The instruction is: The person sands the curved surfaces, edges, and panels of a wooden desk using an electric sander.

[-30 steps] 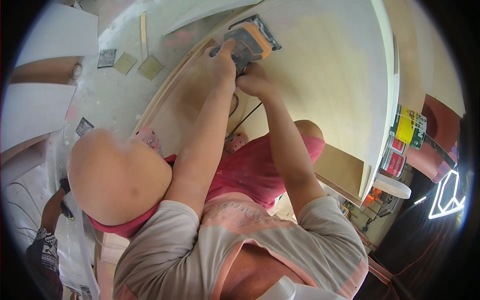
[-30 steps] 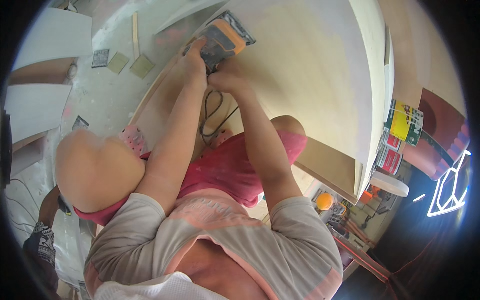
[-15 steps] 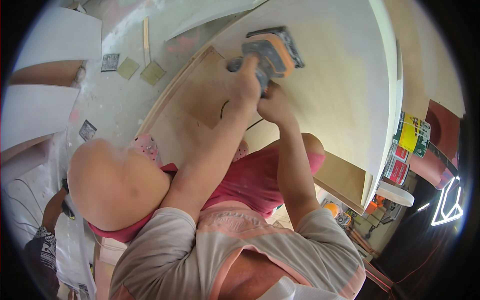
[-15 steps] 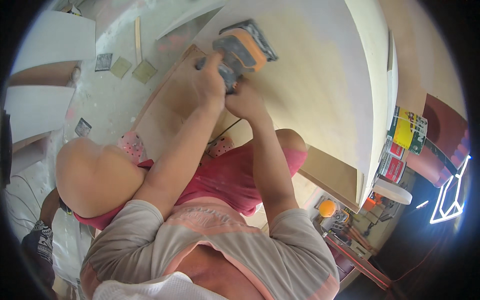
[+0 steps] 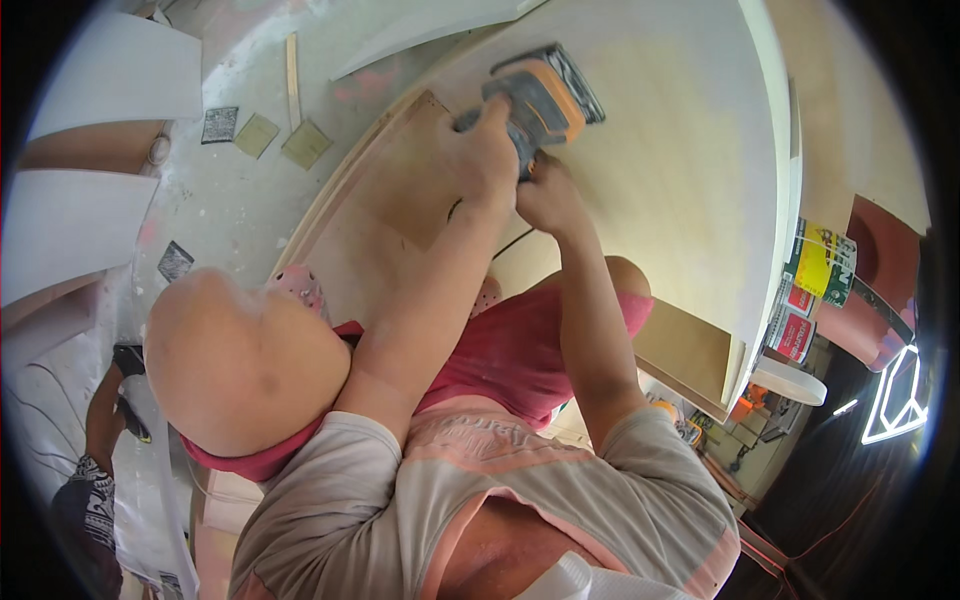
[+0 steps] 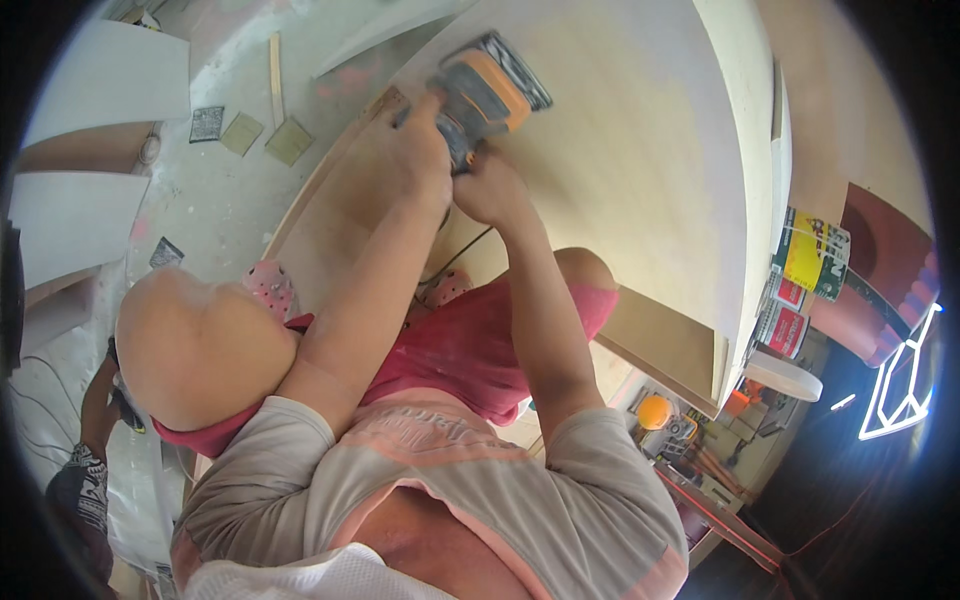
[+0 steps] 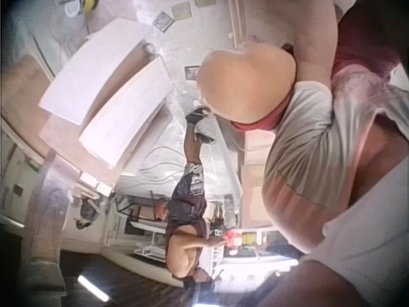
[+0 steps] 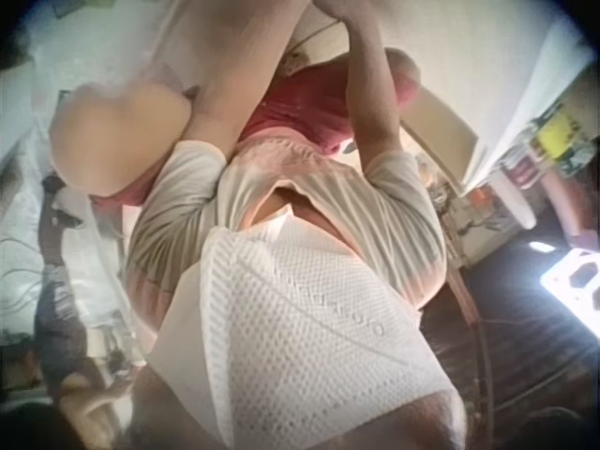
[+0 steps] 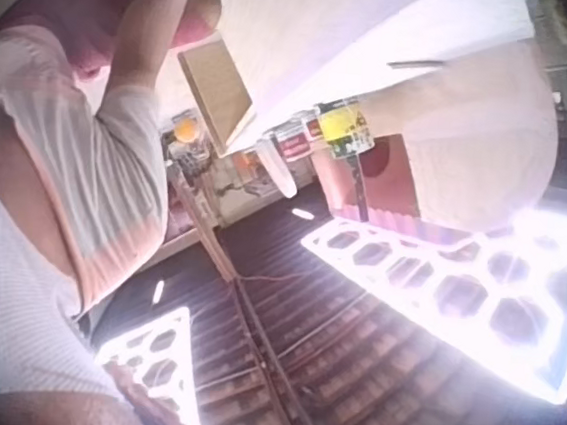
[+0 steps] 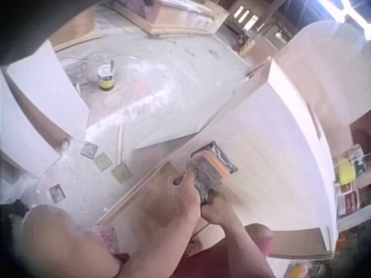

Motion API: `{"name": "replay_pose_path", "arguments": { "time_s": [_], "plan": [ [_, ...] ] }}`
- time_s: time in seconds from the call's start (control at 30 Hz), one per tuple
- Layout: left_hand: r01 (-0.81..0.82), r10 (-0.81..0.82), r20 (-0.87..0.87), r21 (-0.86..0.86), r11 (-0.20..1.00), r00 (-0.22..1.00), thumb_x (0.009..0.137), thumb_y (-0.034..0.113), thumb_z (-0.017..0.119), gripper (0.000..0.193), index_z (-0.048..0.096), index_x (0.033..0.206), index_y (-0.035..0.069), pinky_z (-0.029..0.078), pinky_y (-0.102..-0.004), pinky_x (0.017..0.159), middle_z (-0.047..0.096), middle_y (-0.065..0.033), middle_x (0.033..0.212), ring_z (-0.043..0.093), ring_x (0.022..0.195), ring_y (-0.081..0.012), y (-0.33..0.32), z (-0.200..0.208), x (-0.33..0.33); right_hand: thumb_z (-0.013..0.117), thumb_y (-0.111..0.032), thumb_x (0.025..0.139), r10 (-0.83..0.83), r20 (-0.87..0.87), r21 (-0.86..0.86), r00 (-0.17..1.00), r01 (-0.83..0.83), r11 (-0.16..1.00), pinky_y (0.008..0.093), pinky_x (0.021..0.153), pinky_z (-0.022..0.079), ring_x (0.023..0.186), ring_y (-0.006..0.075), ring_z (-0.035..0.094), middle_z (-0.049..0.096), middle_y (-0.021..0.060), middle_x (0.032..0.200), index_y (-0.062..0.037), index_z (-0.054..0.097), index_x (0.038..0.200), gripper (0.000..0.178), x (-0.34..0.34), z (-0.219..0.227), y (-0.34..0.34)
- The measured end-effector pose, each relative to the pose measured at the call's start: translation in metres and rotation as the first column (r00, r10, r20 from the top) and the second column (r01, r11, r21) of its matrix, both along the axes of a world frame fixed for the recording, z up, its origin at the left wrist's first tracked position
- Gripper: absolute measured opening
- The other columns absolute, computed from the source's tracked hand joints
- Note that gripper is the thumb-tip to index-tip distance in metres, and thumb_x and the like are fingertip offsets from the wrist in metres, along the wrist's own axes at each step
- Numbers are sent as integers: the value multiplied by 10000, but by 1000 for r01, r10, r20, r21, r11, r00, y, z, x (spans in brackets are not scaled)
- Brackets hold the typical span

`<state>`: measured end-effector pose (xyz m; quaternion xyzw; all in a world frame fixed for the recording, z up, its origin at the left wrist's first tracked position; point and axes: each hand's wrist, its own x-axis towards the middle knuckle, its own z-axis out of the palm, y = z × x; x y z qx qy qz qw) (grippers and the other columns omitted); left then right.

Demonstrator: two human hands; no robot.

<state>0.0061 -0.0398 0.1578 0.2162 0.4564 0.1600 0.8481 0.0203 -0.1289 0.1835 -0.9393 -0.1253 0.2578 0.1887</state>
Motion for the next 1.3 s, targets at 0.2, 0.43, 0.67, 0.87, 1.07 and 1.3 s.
{"name": "replay_pose_path", "arguments": {
  "time_s": [0.2,0.43,0.67,0.87,1.07,1.3],
  "plan": [
    [101,-103,-37,-69,993,994,734,223,699,464,492,1044,-54,467,-349,784,547,-167,999,560,886,-227,-17,-1,-6,627,-260,719,-67,-10,-77,998,66,995,411,824,470,978,387,609,649,249,991,33,589,1044,438,-14,5,-14],
    [98,-93,-103,43,994,990,730,214,711,416,502,976,-50,482,-353,700,553,-171,983,578,806,-221,-2,2,-3,635,-221,719,-16,-22,78,1000,17,997,395,786,477,916,368,630,664,224,943,38,601,1007,389,-6,4,0],
    [7,-6,-31,35,999,1000,751,194,705,423,473,1017,-40,497,-341,654,542,-165,975,580,789,-213,11,10,0,644,-233,715,9,-6,106,1000,-8,994,401,795,473,922,367,629,664,226,946,33,604,1005,395,3,-1,9],
    [-29,38,74,-124,992,996,753,175,700,430,467,1034,-52,508,-337,643,542,-164,975,589,779,-205,6,-5,2,657,-253,701,-36,65,-2,997,37,999,394,805,474,927,365,630,663,232,947,32,596,1021,433,-6,-2,1],
    [57,-59,-13,-99,993,998,738,170,705,468,475,1062,-78,511,-333,655,545,-170,971,596,785,-212,0,4,-4,660,-263,700,-75,55,-47,996,78,996,386,810,473,953,360,632,664,231,952,43,582,1032,458,-13,2,-4],
    [66,-65,-102,12,998,993,723,198,721,466,498,1034,-68,492,-339,698,559,-161,935,586,798,-217,0,-8,-2,653,-252,719,-49,7,-23,999,49,999,397,832,468,987,376,618,655,242,984,47,573,1059,460,-6,-5,2]
  ]
}}
